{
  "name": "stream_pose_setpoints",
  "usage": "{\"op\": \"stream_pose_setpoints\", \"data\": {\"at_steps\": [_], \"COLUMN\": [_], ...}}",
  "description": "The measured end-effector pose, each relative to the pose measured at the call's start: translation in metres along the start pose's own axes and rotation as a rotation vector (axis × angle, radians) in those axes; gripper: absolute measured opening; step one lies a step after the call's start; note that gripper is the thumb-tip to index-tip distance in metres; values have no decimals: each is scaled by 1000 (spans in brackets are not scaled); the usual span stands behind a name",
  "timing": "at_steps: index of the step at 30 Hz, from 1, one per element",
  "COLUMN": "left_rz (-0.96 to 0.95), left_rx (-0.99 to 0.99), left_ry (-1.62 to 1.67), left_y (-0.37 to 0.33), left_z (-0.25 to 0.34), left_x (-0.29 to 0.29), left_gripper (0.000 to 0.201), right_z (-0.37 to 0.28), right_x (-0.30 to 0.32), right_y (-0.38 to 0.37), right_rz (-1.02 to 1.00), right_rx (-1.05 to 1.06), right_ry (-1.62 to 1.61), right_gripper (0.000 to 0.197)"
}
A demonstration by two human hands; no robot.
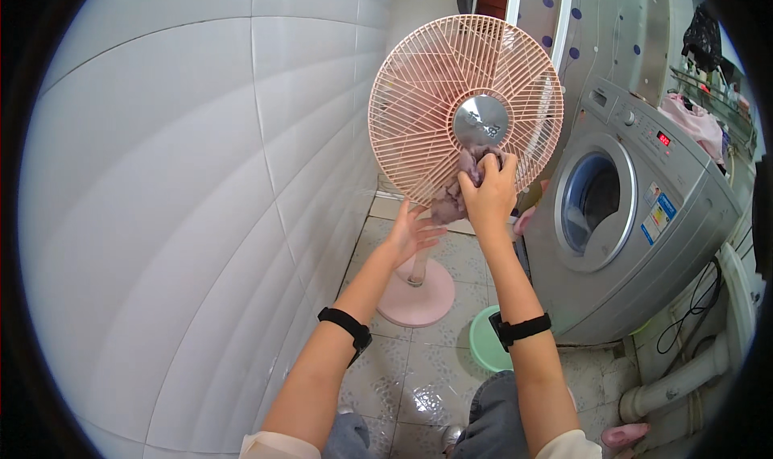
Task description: The person is cleaning a pink floor fan with a wet rag, using water from a pink bucket.
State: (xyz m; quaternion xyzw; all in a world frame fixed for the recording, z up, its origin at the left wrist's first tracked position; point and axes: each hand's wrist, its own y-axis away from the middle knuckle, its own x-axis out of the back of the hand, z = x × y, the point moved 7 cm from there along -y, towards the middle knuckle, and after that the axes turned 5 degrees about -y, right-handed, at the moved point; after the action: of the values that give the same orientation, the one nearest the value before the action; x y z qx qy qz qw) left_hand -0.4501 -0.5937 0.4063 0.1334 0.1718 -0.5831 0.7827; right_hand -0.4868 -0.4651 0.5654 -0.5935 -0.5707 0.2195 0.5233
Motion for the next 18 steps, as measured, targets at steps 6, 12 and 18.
{"op": "stream_pose_setpoints", "data": {"at_steps": [6,12,18], "left_rz": [18,44,54], "left_rx": [-68,-28,11], "left_ry": [-6,26,65], "left_y": [-8,3,-2], "left_z": [4,8,-1], "left_x": [9,-4,-1], "left_gripper": [70,66,67], "right_z": [-14,-42,-46], "right_x": [0,-20,-31], "right_y": [0,6,4], "right_rz": [24,-164,-133], "right_rx": [109,317,242], "right_ry": [-225,-69,-24], "right_gripper": [38,48,44]}}
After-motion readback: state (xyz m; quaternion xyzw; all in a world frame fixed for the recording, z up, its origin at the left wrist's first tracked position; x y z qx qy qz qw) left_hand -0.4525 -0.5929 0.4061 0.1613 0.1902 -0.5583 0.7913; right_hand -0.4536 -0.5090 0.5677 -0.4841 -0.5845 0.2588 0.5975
